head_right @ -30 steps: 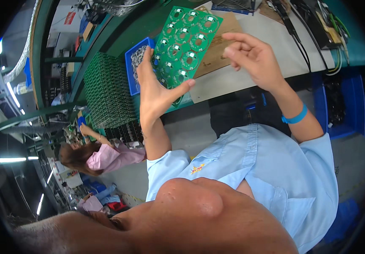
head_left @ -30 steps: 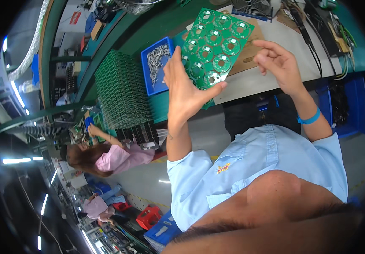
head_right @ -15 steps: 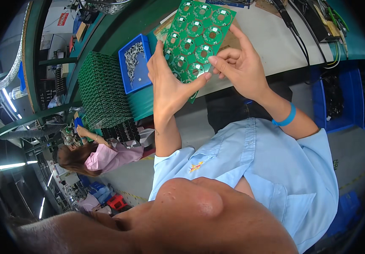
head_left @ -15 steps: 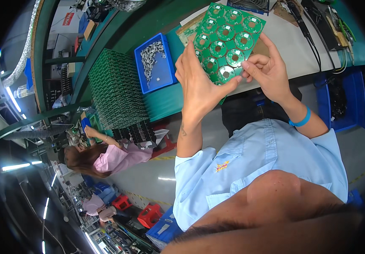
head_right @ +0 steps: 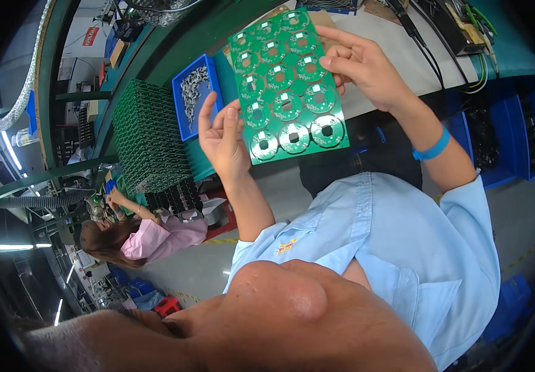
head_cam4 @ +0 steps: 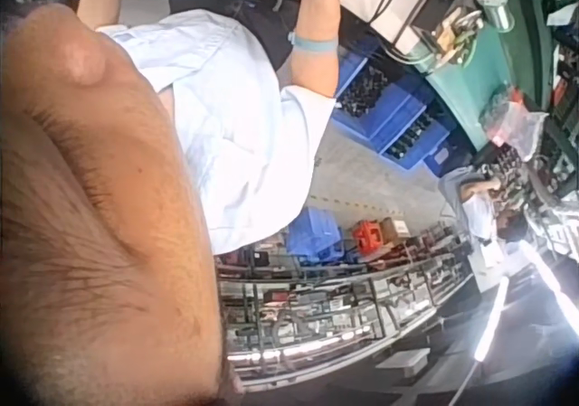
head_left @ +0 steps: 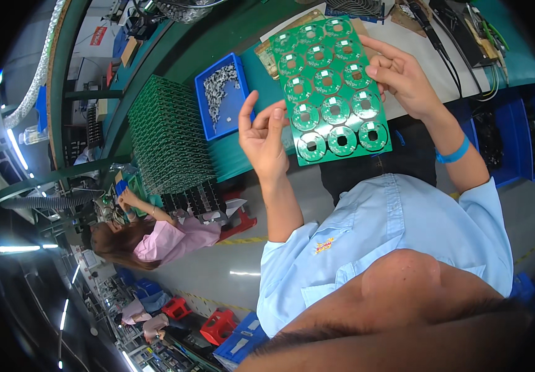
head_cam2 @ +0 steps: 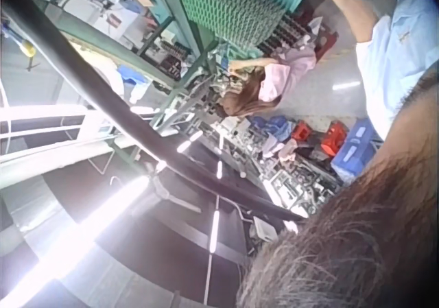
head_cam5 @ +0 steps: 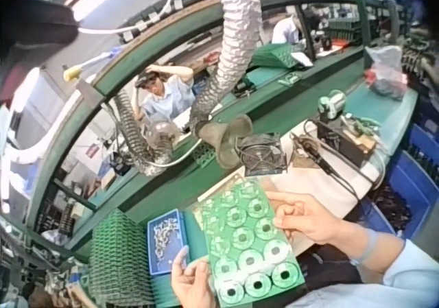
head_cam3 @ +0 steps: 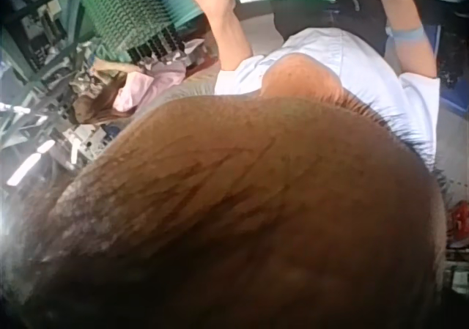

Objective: Soldering and trimming electronic components on a printed circuit board.

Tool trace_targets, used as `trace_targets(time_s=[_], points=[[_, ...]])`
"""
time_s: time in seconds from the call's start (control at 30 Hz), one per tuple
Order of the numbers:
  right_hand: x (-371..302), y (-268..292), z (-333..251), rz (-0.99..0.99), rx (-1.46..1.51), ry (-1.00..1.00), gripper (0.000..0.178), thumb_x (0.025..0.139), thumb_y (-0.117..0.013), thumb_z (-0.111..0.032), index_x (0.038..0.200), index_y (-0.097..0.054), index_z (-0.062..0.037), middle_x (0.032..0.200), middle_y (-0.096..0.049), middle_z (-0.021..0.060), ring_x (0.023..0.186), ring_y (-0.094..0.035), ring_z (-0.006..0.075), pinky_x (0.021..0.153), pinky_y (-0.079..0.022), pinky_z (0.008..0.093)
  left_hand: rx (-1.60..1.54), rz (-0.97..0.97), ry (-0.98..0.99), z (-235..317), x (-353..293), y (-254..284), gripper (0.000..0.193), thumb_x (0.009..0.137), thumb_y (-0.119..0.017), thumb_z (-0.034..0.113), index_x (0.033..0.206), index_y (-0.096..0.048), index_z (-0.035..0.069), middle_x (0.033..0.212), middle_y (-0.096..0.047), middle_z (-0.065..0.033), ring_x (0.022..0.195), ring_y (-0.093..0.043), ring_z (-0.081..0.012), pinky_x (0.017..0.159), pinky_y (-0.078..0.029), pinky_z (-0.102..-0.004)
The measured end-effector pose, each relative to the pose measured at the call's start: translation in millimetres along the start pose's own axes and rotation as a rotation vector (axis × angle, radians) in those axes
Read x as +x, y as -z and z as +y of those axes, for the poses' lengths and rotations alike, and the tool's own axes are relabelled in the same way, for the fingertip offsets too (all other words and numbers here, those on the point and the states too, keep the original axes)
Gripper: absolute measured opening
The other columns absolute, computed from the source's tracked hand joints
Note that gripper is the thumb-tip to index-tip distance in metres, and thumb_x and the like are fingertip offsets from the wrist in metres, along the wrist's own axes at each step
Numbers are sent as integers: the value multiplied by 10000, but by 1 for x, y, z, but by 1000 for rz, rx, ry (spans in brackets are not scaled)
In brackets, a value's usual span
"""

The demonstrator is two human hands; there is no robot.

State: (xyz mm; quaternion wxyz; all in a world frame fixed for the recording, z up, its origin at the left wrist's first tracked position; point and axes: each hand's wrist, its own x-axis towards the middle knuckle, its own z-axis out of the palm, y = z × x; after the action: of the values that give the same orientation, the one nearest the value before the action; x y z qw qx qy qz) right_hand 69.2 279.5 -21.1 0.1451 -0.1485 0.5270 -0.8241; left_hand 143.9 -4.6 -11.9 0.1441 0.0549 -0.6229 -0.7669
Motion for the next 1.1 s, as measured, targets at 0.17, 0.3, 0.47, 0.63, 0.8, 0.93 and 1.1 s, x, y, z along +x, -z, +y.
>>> trace_targets(time_s=[0.17,0.3,0.47,0.63,0.8,0.93,1.1], points=[[-3,-15,-1,11,11,-86,530,983,-650,-70,1495,-539,11,863,-674,48,649,-555,67,574,-452,191,-445,-122,83,-45,-7,18,672,973,-772,211,1533,-427,71,1271,-721,-157,956,-718,-181,846,-583,-306],[-9,-26,1,-40,35,-137,546,989,-651,-90,1512,-522,2,845,-665,-15,632,-515,9,538,-365,138,-738,-312,254,-56,-29,10,634,989,-672,449,1518,-488,152,1421,-640,-130,1186,-662,-267,1007,-546,-465],[-20,-30,3,-83,0,-177,517,964,-676,-107,1456,-576,16,924,-672,-7,676,-524,25,582,-381,154,-1076,-503,293,-56,-43,-11,739,989,-539,648,1580,-432,216,1537,-560,-87,1367,-567,-306,1136,-467,-539],[-27,-36,11,-97,-39,-188,510,950,-700,-132,1428,-605,20,971,-669,-6,702,-529,32,619,-384,165,-979,-426,263,-49,-55,-17,743,998,-464,692,1601,-410,260,1579,-520,-55,1413,-527,-310,1162,-438,-554],[-28,-39,20,-112,-35,-225,493,955,-706,-154,1412,-624,13,967,-664,-6,705,-526,33,638,-385,175,-916,-313,256,-50,-60,-17,740,994,-457,703,1602,-408,285,1587,-512,-44,1417,-522,-310,1159,-435,-572],[-22,-42,23,-138,-40,-244,485,964,-705,-167,1412,-629,1,967,-662,-4,708,-525,35,644,-384,177,-906,-306,220,-57,-58,-14,761,978,-460,722,1603,-406,292,1588,-510,-44,1416,-521,-312,1158,-432,-584],[-10,-42,28,-172,-79,-243,491,977,-695,-173,1434,-610,-16,987,-667,7,742,-542,50,665,-401,186,-862,-320,153,-61,-52,-11,803,947,-469,753,1604,-404,297,1589,-507,-45,1418,-515,-319,1157,-427,-599]])
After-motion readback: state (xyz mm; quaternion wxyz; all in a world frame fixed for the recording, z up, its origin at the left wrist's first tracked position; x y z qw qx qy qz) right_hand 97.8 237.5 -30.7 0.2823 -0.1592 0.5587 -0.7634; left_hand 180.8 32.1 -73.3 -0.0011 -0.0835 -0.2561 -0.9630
